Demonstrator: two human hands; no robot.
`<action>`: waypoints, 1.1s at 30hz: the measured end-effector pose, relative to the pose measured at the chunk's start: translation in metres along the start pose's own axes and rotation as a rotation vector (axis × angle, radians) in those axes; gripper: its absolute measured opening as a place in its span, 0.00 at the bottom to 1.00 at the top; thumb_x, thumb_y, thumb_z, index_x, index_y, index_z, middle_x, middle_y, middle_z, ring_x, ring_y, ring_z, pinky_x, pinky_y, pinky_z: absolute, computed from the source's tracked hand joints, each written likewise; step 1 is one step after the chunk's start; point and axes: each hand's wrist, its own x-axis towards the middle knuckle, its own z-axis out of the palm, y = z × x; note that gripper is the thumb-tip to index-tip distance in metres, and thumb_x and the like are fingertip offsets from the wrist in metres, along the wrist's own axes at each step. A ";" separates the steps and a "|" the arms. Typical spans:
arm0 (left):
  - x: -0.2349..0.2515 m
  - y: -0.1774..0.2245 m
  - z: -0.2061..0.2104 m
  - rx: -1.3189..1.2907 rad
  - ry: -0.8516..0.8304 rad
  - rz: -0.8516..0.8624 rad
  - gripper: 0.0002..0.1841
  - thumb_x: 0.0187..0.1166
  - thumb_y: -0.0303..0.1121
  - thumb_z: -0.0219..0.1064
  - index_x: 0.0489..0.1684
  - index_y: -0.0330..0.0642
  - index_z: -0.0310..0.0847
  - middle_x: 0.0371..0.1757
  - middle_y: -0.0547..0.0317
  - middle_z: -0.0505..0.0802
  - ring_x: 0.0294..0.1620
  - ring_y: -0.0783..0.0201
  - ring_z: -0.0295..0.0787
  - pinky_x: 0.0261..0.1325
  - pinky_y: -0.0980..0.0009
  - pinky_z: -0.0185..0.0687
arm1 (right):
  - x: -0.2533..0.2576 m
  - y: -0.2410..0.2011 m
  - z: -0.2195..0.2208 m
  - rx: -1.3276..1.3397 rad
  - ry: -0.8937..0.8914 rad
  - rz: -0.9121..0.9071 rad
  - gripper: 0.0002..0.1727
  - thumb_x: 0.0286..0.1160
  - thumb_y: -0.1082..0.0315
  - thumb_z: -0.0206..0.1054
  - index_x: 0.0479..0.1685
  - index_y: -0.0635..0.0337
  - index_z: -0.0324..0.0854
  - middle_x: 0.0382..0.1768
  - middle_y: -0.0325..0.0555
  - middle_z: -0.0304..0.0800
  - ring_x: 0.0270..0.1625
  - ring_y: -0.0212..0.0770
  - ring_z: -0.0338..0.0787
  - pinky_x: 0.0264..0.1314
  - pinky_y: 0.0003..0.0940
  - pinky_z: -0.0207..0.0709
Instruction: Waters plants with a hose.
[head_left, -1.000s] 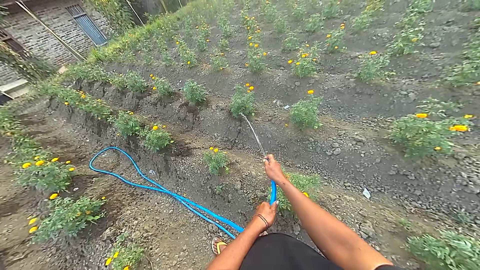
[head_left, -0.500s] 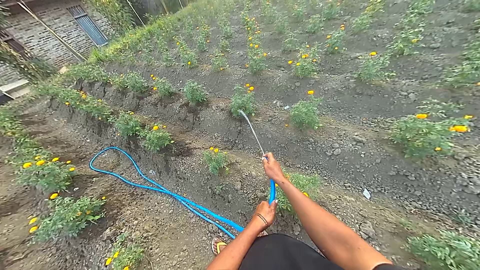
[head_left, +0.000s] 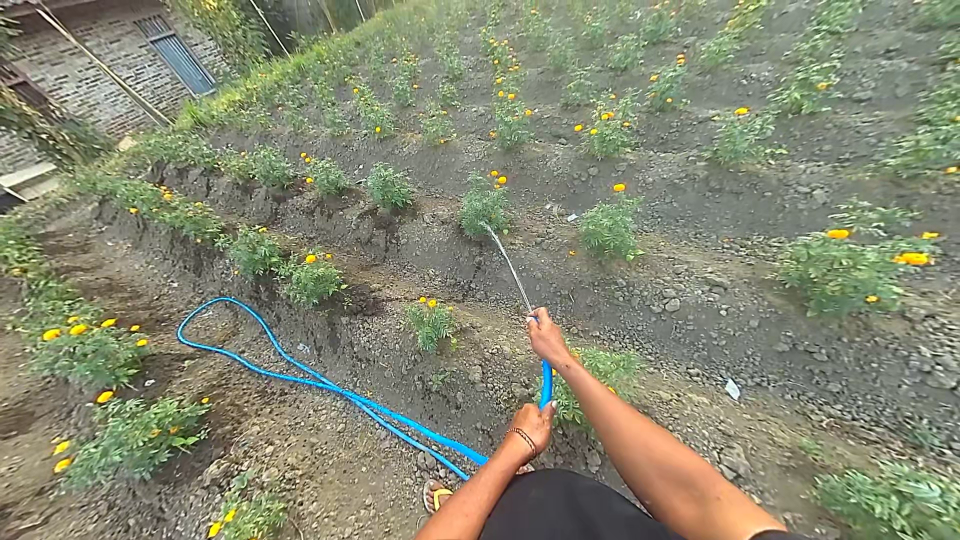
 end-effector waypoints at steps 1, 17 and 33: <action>0.001 0.000 0.000 0.004 -0.002 0.002 0.35 0.95 0.55 0.39 0.43 0.29 0.80 0.37 0.43 0.84 0.36 0.49 0.82 0.48 0.48 0.78 | 0.000 0.001 0.000 0.002 0.003 0.003 0.20 0.95 0.64 0.46 0.76 0.63 0.71 0.51 0.64 0.90 0.55 0.59 0.91 0.62 0.55 0.80; 0.005 0.009 0.007 0.080 -0.060 0.001 0.35 0.95 0.56 0.39 0.43 0.28 0.80 0.40 0.40 0.84 0.39 0.47 0.83 0.50 0.47 0.78 | -0.003 0.026 -0.012 0.035 0.052 0.138 0.21 0.96 0.63 0.45 0.77 0.63 0.70 0.54 0.65 0.89 0.56 0.60 0.91 0.62 0.56 0.80; 0.013 0.011 0.011 0.102 -0.086 0.015 0.35 0.95 0.56 0.39 0.42 0.29 0.80 0.38 0.42 0.84 0.37 0.49 0.82 0.48 0.49 0.78 | -0.003 0.033 -0.021 0.045 0.064 0.168 0.20 0.96 0.64 0.45 0.77 0.63 0.70 0.57 0.65 0.88 0.60 0.60 0.90 0.65 0.55 0.79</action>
